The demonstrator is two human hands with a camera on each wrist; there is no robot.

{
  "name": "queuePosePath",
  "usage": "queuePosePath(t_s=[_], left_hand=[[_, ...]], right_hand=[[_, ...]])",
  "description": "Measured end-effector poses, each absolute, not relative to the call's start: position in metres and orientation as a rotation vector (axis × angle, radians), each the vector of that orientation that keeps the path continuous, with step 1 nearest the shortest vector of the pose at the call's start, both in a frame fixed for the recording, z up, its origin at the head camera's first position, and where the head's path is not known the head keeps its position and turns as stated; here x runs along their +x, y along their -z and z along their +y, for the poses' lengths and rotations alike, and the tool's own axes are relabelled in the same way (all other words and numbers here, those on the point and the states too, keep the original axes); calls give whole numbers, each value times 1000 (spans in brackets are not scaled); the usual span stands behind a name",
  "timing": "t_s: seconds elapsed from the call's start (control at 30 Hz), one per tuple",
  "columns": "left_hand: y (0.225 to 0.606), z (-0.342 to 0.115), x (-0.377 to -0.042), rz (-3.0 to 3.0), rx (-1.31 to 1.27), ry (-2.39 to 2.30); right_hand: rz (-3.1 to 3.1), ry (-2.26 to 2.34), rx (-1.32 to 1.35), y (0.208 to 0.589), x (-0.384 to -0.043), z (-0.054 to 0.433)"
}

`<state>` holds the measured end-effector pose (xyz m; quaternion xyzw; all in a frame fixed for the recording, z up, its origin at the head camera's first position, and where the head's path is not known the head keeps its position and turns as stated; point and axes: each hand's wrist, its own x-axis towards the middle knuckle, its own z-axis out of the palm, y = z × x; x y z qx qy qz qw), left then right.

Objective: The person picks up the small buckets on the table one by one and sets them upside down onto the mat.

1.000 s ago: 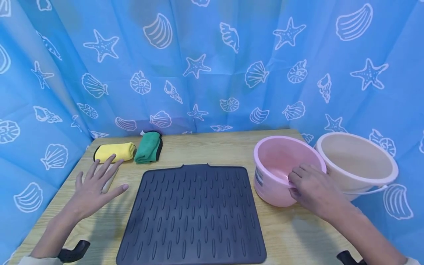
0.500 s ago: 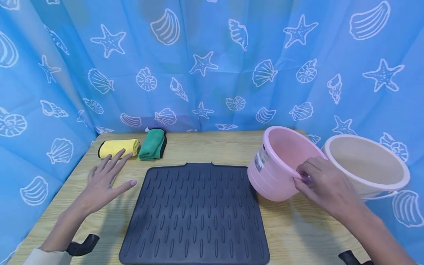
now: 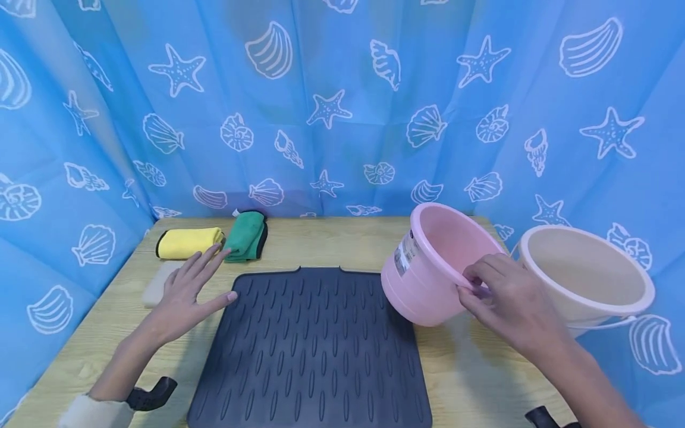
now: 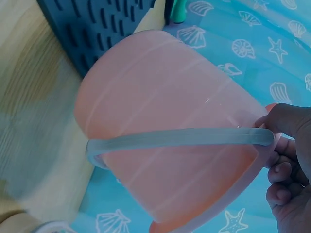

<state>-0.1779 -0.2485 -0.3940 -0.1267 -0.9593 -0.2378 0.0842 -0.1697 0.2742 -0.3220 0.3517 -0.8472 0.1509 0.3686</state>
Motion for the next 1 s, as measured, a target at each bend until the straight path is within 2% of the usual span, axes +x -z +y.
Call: queuePosePath(t_s=[1.0], left_hand=[[395,-198,-189,-2828,-519,804]], right_hand=[[-2110,-592,835,322,-165,236]])
